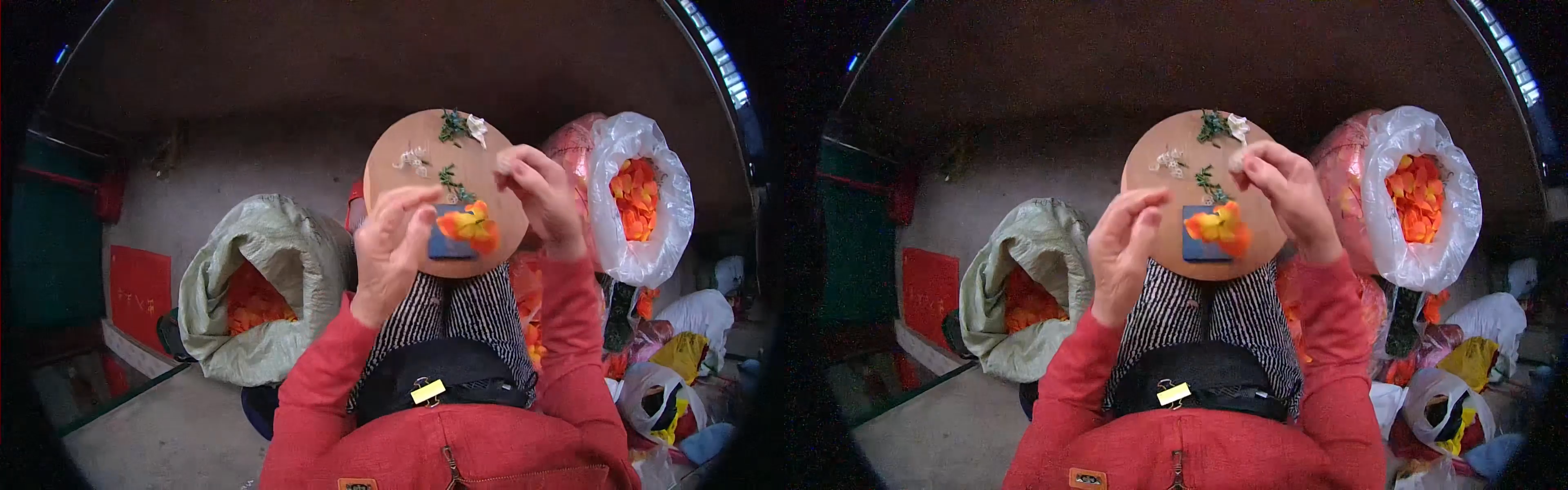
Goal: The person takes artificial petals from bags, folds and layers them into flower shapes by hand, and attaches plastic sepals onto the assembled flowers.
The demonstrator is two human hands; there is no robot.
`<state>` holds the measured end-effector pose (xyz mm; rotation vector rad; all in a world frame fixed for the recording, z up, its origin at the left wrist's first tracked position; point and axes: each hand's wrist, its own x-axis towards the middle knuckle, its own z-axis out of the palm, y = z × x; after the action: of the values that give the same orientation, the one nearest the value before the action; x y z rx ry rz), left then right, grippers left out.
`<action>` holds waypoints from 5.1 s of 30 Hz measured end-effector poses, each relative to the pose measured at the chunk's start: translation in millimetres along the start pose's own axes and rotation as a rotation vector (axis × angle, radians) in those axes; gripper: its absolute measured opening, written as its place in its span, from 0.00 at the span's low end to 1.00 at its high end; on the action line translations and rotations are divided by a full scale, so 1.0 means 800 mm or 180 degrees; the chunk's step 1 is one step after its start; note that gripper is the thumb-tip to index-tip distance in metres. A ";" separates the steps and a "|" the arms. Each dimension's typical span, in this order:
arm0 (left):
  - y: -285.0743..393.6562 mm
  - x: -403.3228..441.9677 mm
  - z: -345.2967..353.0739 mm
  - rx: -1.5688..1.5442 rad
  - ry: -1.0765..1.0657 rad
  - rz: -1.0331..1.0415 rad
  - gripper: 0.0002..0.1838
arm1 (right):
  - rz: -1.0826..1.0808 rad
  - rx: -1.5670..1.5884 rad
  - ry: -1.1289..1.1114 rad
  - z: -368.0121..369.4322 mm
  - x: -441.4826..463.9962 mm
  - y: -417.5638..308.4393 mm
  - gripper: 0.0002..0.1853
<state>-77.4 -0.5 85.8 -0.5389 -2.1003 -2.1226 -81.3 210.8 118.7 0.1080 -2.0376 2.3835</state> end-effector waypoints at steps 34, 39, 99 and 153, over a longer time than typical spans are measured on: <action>-0.006 -0.099 0.027 -0.3522 -0.0515 -0.2889 0.12 | -0.1030 -0.2306 0.0926 0.045 -0.104 0.023 0.08; -0.013 -0.100 0.024 -0.3381 -0.0372 -0.2845 0.13 | -0.1251 -0.2667 0.0853 0.041 -0.072 0.033 0.08; -0.016 -0.028 0.047 0.0180 -0.0196 -0.0626 0.10 | -0.1150 -0.2480 0.0764 0.005 -0.075 0.034 0.07; -0.013 -0.107 0.032 -0.1846 -0.0618 -0.2020 0.07 | 0.1287 0.0917 -0.0631 0.012 -0.176 0.074 0.29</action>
<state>3.5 10.3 48.0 -0.1115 -1.8890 -3.1922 57.1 197.7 54.2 -0.0804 -1.9279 3.0176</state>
